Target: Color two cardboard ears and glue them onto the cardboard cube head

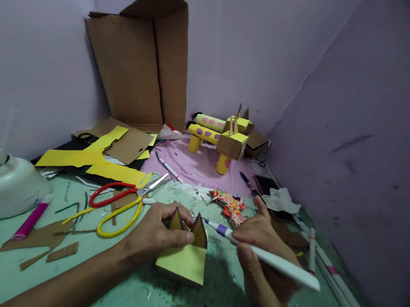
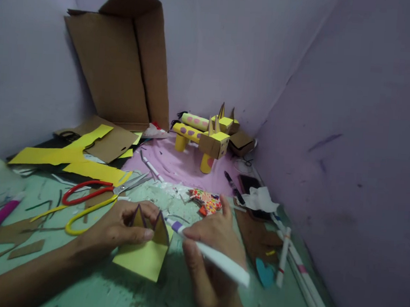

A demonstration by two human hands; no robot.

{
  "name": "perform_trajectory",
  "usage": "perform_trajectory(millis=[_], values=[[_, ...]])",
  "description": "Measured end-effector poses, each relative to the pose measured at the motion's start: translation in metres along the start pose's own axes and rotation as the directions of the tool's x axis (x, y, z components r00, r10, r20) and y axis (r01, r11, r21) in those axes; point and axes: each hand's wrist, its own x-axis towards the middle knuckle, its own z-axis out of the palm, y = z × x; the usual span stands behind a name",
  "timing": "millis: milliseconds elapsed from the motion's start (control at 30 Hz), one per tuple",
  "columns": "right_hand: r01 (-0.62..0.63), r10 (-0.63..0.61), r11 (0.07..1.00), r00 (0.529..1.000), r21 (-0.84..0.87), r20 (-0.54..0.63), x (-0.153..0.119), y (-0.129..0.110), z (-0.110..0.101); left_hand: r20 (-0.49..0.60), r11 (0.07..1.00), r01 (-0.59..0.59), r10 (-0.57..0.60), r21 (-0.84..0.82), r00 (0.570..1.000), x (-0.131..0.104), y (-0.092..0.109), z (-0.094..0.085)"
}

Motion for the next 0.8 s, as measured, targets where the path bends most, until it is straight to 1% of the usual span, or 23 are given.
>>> perform_trajectory(millis=[67, 133, 300, 433, 533, 667, 800], values=[[0.018, -0.019, 1.0, 0.999, 0.024, 0.043, 0.001, -0.001, 0.0, -0.011, 1.0, -0.013, 0.013, -0.017, 1.0, 0.002, -0.001, 0.001], [0.026, -0.028, 0.999, 0.998, 0.034, 0.053, 0.001, -0.001, 0.0, -0.035, 0.999, -0.031, 0.03, -0.038, 0.999, 0.004, -0.002, 0.003], [0.039, -0.038, 0.999, 0.997, -0.015, 0.071, 0.003, -0.002, 0.002, -0.072, 0.997, -0.066, 0.063, -0.047, 0.995, 0.003, -0.001, 0.006], [0.028, -0.025, 0.998, 0.997, -0.051, 0.067, 0.003, -0.002, 0.001, -0.069, 0.999, -0.028, 0.027, -0.02, 0.997, 0.002, 0.01, 0.008], [0.02, -0.018, 0.999, 0.999, -0.029, 0.051, 0.002, -0.001, 0.0, -0.072, 1.0, -0.013, 0.012, -0.018, 0.997, 0.001, 0.016, 0.009], [0.025, -0.025, 1.0, 0.999, 0.014, 0.045, 0.0, 0.001, 0.002, -0.081, 1.0, -0.019, 0.018, -0.007, 0.997, 0.0, 0.015, 0.01], [0.02, -0.021, 1.0, 0.998, 0.007, 0.067, 0.002, 0.0, 0.004, -0.085, 1.0, -0.022, 0.022, 0.002, 0.996, -0.001, 0.012, 0.009]])
